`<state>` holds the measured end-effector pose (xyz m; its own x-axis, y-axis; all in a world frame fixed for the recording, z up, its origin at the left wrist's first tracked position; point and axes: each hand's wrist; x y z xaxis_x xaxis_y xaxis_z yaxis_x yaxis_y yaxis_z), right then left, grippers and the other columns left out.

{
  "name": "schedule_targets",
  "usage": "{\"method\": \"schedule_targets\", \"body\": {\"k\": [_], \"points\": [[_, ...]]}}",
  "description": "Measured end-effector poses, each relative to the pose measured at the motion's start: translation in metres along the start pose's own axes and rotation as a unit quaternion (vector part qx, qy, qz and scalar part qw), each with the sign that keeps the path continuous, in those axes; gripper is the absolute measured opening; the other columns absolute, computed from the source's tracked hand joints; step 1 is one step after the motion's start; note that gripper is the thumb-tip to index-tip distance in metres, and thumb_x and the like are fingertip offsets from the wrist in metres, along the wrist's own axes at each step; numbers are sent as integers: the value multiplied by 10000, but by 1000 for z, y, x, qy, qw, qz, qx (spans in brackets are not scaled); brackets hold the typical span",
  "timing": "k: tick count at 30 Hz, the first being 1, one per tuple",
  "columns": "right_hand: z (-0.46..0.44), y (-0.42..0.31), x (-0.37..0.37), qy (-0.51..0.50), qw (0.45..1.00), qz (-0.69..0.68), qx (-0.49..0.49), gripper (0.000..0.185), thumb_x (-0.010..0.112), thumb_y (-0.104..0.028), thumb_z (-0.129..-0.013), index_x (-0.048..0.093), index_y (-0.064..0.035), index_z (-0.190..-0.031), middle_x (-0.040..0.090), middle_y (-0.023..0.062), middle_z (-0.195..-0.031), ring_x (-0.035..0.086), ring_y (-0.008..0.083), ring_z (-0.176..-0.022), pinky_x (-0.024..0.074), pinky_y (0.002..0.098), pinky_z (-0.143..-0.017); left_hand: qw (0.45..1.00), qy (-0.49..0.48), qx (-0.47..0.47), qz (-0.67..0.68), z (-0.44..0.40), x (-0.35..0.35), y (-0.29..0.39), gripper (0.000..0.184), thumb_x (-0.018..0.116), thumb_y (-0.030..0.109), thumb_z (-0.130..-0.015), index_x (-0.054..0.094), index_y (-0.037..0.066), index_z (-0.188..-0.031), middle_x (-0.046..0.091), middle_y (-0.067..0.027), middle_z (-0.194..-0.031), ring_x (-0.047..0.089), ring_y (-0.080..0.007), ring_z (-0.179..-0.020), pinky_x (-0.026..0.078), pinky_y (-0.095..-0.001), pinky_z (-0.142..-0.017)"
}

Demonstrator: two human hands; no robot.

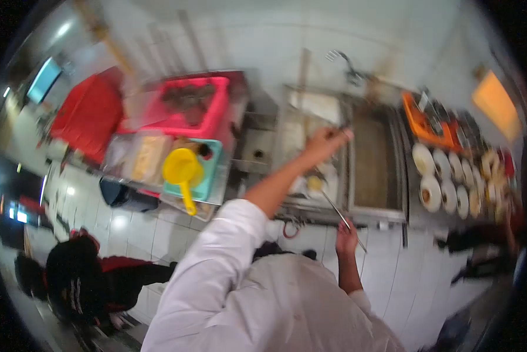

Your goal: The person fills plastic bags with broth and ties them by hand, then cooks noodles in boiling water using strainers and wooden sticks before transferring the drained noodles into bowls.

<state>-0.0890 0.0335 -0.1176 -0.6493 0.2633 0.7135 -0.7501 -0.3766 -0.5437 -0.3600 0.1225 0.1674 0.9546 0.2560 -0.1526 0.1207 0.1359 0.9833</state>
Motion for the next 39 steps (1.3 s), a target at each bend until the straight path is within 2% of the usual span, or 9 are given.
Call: {"method": "schedule_targets", "body": {"k": [1, 3, 4, 6, 9, 25, 27, 32, 39], "points": [[5, -1, 5, 25, 998, -58, 17, 267, 565, -118, -904, 567, 58, -1105, 615, 110, -920, 580, 195, -866, 479, 257, -763, 994, -2, 49, 102, -9, 6, -8, 502, 675, 527, -797, 657, 27, -845, 574, -42, -673, 522, -113, -597, 428, -274, -538], [11, -3, -1, 38, 997, -71, 13, 286, 586, -120, -898, 560, 64, -1114, 630, 109, -904, 595, 189, -826, 488, 252, -749, 994, -27, 58, 93, -12, 3, 0, 449, 656, 471, -843, 583, 62, -673, 464, 12, -556, 401, -84, -497, 322, -275, -462], [14, -3, -4, 31, 997, -69, 15, 294, 585, -128, -901, 557, 65, -1121, 638, 109, -891, 602, 188, -809, 492, 253, -744, 994, -37, 50, 90, -13, 4, -2, 449, 656, 471, -843, 583, 62, -673, 464, 12, -556, 401, -84, -497, 322, -275, -462], [15, 6, -1, 7, 997, -75, 19, 304, 586, -145, -907, 561, 66, -1124, 658, 113, -862, 620, 184, -780, 505, 258, -732, 988, -81, 70, 108, -18, -5, -6, 439, 601, 340, -923, 376, 129, -611, 335, 58, -536, 292, -62, -475, 227, -258, -439], [19, 2, 1, 24, 996, -84, 26, 286, 582, -154, -913, 576, 63, -1100, 655, 110, -860, 622, 180, -793, 511, 259, -721, 992, -56, 68, 86, -21, 1, -8, 477, 584, 348, -934, 333, 140, -587, 303, 61, -525, 263, -64, -473, 204, -258, -446], [31, -51, 51, -34, 999, -9, -9, 284, 556, -177, -926, 575, 63, -1077, 624, 91, -826, 574, 158, -760, 440, 252, -688, 993, -71, 72, 67, -31, -19, -7, 459, 547, 364, -954, 345, 139, -608, 316, 57, -526, 284, -68, -472, 244, -260, -452], [31, -54, 56, -25, 1000, 1, -6, 291, 550, -180, -931, 569, 67, -1084, 624, 96, -834, 578, 160, -774, 449, 253, -706, 992, -91, 61, 62, -34, -22, -10, 529, 553, 484, -915, 424, 118, -555, 421, 27, -496, 377, -80, -463, 316, -276, -473], [26, -61, 71, -23, 999, 29, -7, 314, 530, -188, -943, 551, 85, -1098, 624, 110, -855, 593, 170, -806, 479, 260, -754, 998, -44, 40, 26, -35, -20, -12, 513, 610, 536, -853, 593, 37, -739, 549, -18, -698, 500, -110, -684, 428, -276, -643], [22, -65, 98, -38, 997, 47, -44, 334, 507, -180, -952, 544, 111, -1112, 633, 123, -880, 599, 170, -794, 495, 262, -730, 996, -70, 53, 22, -29, -20, -2, 521, 605, 511, -862, 558, 38, -647, 497, 4, -590, 439, -93, -565, 380, -293, -537]]}}
Point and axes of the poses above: each hand's wrist, its own z-axis away from the middle knuckle, its own x-axis out of the palm, y = z × x
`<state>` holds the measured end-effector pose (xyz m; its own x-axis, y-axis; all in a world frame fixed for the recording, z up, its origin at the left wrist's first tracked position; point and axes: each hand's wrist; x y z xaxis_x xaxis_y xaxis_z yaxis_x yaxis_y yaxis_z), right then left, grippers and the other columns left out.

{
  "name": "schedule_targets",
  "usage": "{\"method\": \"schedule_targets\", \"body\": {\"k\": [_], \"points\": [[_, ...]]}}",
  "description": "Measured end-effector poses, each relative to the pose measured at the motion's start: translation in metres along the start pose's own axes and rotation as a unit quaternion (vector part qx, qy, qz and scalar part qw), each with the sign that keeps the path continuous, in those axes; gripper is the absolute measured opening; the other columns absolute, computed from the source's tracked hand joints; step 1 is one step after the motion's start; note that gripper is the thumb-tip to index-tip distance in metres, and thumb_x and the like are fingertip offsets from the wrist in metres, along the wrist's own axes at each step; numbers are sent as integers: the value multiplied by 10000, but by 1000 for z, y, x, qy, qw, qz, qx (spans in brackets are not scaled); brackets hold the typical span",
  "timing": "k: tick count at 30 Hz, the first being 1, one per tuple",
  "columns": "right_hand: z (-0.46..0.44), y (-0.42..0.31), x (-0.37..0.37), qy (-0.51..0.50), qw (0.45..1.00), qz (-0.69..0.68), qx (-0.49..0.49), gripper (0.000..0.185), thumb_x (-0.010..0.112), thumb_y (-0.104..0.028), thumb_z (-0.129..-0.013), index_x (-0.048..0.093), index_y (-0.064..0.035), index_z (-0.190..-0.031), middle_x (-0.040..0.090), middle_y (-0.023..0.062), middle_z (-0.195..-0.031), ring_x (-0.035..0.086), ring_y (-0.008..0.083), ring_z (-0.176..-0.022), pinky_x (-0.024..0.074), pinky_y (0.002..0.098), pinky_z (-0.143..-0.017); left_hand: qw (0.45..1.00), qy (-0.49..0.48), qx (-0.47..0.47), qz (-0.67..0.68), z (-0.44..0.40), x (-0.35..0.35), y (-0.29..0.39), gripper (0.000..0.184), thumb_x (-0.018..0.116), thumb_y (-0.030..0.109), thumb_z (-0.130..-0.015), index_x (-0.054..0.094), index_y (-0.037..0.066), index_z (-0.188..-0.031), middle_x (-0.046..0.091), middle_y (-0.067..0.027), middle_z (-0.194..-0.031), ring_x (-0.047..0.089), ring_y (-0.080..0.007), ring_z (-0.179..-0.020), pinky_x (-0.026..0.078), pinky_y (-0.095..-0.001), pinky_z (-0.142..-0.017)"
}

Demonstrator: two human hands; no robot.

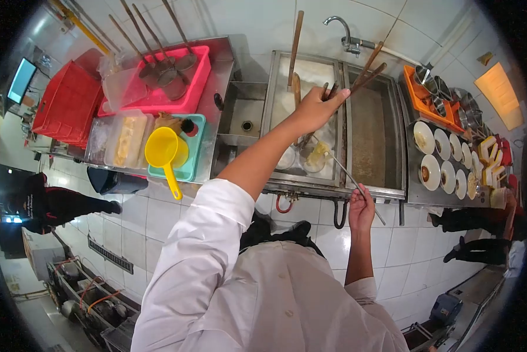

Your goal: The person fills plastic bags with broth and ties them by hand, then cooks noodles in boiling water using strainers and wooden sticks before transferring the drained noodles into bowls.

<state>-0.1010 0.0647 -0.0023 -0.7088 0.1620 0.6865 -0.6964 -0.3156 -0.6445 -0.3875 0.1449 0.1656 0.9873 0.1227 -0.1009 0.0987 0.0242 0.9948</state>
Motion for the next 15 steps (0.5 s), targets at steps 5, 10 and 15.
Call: {"method": "schedule_targets", "body": {"k": [5, 10, 15], "points": [[-9, 1, -4, -21, 995, 91, -21, 328, 502, -183, -951, 579, 110, -1076, 646, 127, -848, 600, 157, -742, 495, 258, -695, 1000, -8, -4, -13, 3, -1, 3, 535, 603, 528, -858, 546, 38, -652, 485, -2, -602, 462, -113, -600, 408, -296, -578], [-5, -14, 30, -29, 860, 495, -121, 242, 524, -144, -930, 673, 40, -981, 659, 89, -780, 593, 138, -652, 467, 240, -618, 999, 34, 14, -12, -1, 4, -6, 517, 565, 500, -900, 461, 105, -582, 419, 39, -516, 374, -73, -481, 305, -277, -470], [-4, -6, 74, -106, 771, 591, -213, 189, 549, -109, -898, 679, 17, -951, 647, 102, -715, 594, 126, -651, 461, 263, -595, 1000, 10, -14, -14, 3, 1, 2, 517, 584, 523, -877, 505, 71, -637, 436, 23, -554, 400, -88, -530, 344, -288, -512]]}}
Point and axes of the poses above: each hand's wrist, its own z-axis away from the middle knuckle, its own x-axis out of the palm, y = z × x
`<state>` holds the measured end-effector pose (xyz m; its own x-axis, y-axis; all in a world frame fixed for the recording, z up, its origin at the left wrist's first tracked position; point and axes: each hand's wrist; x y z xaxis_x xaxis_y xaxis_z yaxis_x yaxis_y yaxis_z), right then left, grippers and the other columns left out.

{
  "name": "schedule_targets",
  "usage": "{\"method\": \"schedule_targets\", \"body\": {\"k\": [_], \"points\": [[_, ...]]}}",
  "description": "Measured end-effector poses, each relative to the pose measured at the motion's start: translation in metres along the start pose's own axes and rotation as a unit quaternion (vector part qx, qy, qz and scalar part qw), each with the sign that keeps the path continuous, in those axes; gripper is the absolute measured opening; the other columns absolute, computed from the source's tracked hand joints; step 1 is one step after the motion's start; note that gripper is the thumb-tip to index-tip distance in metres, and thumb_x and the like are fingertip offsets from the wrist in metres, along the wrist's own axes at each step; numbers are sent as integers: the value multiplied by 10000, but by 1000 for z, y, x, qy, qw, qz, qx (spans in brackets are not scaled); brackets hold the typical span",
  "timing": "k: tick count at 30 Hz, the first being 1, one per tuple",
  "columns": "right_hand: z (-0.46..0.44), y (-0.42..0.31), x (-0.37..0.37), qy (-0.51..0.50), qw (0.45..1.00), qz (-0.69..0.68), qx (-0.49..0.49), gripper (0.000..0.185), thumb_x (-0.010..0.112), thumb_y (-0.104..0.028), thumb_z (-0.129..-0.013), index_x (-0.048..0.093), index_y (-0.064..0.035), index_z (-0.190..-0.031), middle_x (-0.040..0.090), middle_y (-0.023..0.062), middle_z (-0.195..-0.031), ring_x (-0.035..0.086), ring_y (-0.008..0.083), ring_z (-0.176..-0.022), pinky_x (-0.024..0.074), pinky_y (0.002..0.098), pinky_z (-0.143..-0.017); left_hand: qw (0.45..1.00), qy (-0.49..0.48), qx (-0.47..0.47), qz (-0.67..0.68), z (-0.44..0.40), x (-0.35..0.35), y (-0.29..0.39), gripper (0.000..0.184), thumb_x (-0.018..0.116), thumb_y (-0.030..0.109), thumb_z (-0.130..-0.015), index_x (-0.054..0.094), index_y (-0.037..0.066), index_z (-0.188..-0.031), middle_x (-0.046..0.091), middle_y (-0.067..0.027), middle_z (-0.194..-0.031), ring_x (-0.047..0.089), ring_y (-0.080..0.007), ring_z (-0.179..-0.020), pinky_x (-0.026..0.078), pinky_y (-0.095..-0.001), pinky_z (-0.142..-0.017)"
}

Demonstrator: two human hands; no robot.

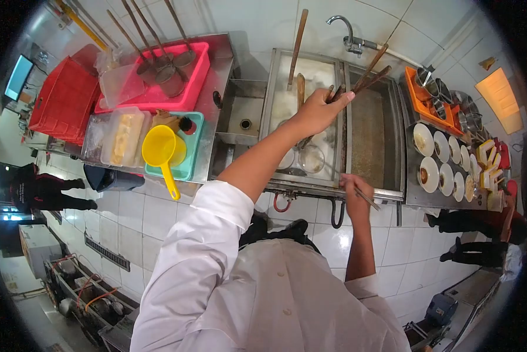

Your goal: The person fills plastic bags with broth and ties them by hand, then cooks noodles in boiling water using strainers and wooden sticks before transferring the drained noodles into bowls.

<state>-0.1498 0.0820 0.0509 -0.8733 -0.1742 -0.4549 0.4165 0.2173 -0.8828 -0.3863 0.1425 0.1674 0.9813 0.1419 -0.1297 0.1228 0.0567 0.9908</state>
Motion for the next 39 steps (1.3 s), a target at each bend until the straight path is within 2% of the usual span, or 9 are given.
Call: {"method": "schedule_targets", "body": {"k": [1, 3, 5, 6, 9, 12, 18, 29, 39], "points": [[-5, 1, 6, -45, 998, 28, -46, 179, 557, -103, -888, 675, 17, -948, 640, 112, -697, 598, 123, -654, 463, 274, -595, 1000, -3, -21, 1, -1, 0, 1, 531, 600, 539, -859, 549, 37, -692, 451, 6, -590, 425, -105, -575, 383, -302, -555], [-3, 6, 23, -68, 998, 5, 7, 165, 556, -87, -878, 669, 20, -933, 630, 133, -690, 615, 138, -667, 467, 286, -608, 1000, -6, -11, -1, 1, -1, 4, 527, 597, 533, -864, 546, 41, -679, 441, 9, -585, 414, -105, -574, 377, -306, -550], [-1, 41, 50, -52, 997, 53, -27, 188, 527, -109, -926, 675, 7, -917, 662, 83, -741, 611, 131, -683, 470, 245, -629, 1000, -6, -1, -4, 3, -1, 8, 524, 595, 526, -869, 542, 45, -666, 432, 11, -580, 403, -104, -573, 370, -310, -545], [3, 67, 65, -14, 981, -163, 105, 203, 559, -139, -891, 681, 19, -928, 655, 99, -726, 596, 164, -637, 473, 290, -621, 1000, 6, 1, -9, 5, 0, 9, 521, 594, 522, -871, 543, 45, -666, 432, 12, -580, 401, -103, -575, 369, -312, -545], [12, 75, 47, 38, 935, -285, 209, 230, 563, -171, -896, 680, 21, -946, 661, 96, -766, 591, 160, -666, 474, 273, -642, 1000, -3, 5, -7, 3, -4, 5, 515, 593, 515, -874, 543, 48, -663, 435, 17, -580, 398, -99, -575, 365, -311, -543], [38, 98, 28, 66, 852, -453, 255, 244, 565, -168, -900, 655, 38, -993, 659, 111, -796, 595, 165, -703, 474, 255, -679, 1000, -9, 10, -3, 3, 0, 0, 510, 595, 505, -878, 533, 55, -646, 439, 24, -573, 392, -93, -564, 358, -304, -532], [70, 130, 29, 135, 732, -593, 308, 287, 552, -175, -921, 596, 73, -1058, 644, 126, -843, 590, 183, -744, 474, 267, -724, 1000, -12, 23, 1, 4, 4, 0, 483, 569, 457, -912, 459, 88, -620, 404, 39, -554, 355, -80, -523, 310, -279, -497], [64, 123, -1, 93, 700, -662, 252, 263, 528, -179, -947, 588, 56, -1047, 632, 95, -891, 588, 161, -811, 494, 249, -719, 1000, -25, 12, 15, -3, 5, 3, 480, 591, 475, -892, 498, 87, -624, 427, 41, -567, 372, -76, -539, 320, -283, -491], [39, 76, -59, 96, 781, -586, 195, 299, 545, -140, -924, 558, 111, -1085, 627, 128, -828, 590, 177, -779, 480, 257, -693, 1000, -23, 16, -7, -6, -5, 2, 502, 588, 513, -877, 523, 79, -633, 428, 34, -562, 388, -80, -537, 338, -288, -499]]}}
Point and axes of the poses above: each hand's wrist, its own z-axis away from the middle knuckle, its own x-axis out of the palm, y = z × x
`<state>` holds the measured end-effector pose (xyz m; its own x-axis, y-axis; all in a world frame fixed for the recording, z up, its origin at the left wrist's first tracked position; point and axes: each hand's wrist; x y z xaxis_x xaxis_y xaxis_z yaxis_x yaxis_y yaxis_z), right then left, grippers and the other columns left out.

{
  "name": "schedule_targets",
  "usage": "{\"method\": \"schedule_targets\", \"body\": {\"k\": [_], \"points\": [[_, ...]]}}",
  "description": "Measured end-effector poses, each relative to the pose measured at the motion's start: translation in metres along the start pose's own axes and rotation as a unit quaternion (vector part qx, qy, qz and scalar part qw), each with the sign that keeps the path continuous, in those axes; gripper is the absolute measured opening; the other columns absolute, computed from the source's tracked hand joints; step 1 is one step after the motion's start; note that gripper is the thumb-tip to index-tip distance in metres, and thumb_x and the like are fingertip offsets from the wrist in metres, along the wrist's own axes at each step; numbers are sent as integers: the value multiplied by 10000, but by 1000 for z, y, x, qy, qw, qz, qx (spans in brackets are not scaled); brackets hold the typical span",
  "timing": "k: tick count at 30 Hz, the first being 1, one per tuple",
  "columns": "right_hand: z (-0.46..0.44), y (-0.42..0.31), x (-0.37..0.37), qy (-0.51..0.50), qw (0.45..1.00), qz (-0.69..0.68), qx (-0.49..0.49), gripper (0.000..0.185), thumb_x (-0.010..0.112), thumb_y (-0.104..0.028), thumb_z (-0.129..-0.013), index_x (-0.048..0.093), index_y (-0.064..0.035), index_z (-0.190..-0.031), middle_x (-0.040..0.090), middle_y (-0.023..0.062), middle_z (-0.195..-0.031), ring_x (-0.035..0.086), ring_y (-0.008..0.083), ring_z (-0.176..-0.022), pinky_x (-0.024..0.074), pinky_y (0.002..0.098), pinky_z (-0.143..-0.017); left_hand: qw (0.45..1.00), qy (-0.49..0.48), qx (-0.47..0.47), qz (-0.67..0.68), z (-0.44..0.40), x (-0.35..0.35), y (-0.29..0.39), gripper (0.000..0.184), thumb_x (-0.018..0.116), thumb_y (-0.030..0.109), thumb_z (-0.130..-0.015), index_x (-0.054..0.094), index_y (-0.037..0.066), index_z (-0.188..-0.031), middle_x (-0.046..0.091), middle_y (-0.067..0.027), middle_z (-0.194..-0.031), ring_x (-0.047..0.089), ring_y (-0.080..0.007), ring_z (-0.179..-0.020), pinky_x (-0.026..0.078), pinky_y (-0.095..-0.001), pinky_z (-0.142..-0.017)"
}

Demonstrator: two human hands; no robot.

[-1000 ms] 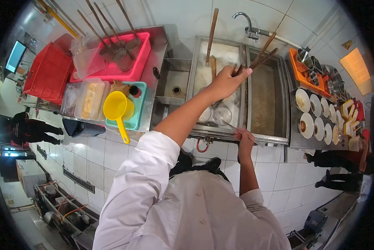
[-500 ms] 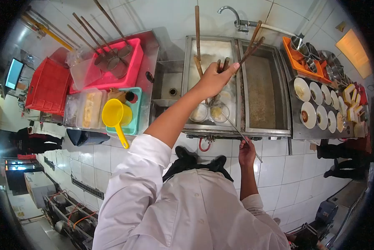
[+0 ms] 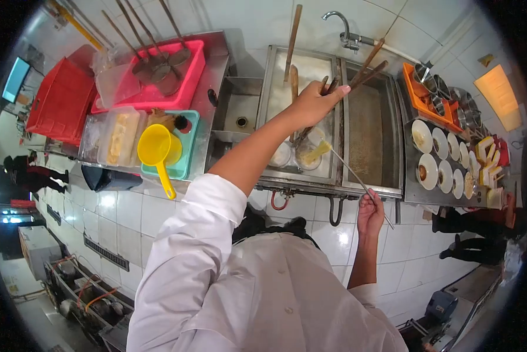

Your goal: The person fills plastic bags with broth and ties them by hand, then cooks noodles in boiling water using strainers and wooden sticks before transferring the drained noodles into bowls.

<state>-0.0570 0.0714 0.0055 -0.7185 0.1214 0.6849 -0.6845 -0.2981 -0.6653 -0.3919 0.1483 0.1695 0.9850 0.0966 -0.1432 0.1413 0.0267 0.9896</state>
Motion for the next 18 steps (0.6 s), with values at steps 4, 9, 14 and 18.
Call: {"method": "schedule_targets", "body": {"k": [4, 9, 14, 18], "points": [[3, -17, 15, -19, 1000, 5, 4, 314, 542, -148, -924, 556, 120, -1087, 636, 134, -824, 589, 186, -760, 474, 263, -717, 999, 48, 17, 13, 0, 2, -2, 474, 591, 479, -890, 518, 81, -643, 472, 25, -562, 415, -76, -533, 345, -269, -512], [5, -28, 27, -3, 1000, 22, -7, 293, 538, -120, -923, 557, 127, -1078, 646, 148, -882, 607, 192, -782, 507, 270, -701, 1000, -8, -3, 0, -1, -4, -2, 469, 600, 497, -877, 564, 56, -722, 497, 17, -603, 439, -81, -564, 366, -273, -529], [8, -33, 37, -24, 1000, 8, -8, 260, 539, -108, -926, 584, 124, -1034, 649, 149, -900, 612, 193, -788, 507, 276, -703, 1000, 10, 17, 16, 2, -4, -2, 516, 609, 546, -848, 561, 55, -697, 483, 15, -611, 438, -93, -579, 371, -291, -542], [10, -35, 42, -44, 999, 25, -18, 258, 542, -115, -928, 594, 120, -1022, 650, 146, -896, 613, 191, -789, 505, 283, -709, 1000, -1, 15, 6, 1, -6, 0, 515, 606, 548, -848, 540, 69, -670, 465, 21, -594, 427, -92, -564, 363, -289, -535]]}}
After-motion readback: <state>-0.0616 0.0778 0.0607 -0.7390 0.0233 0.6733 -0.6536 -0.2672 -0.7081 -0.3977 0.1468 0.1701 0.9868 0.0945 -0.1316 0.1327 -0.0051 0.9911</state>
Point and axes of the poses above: each hand's wrist, its own z-axis away from the middle knuckle, its own x-axis out of the palm, y = z × x
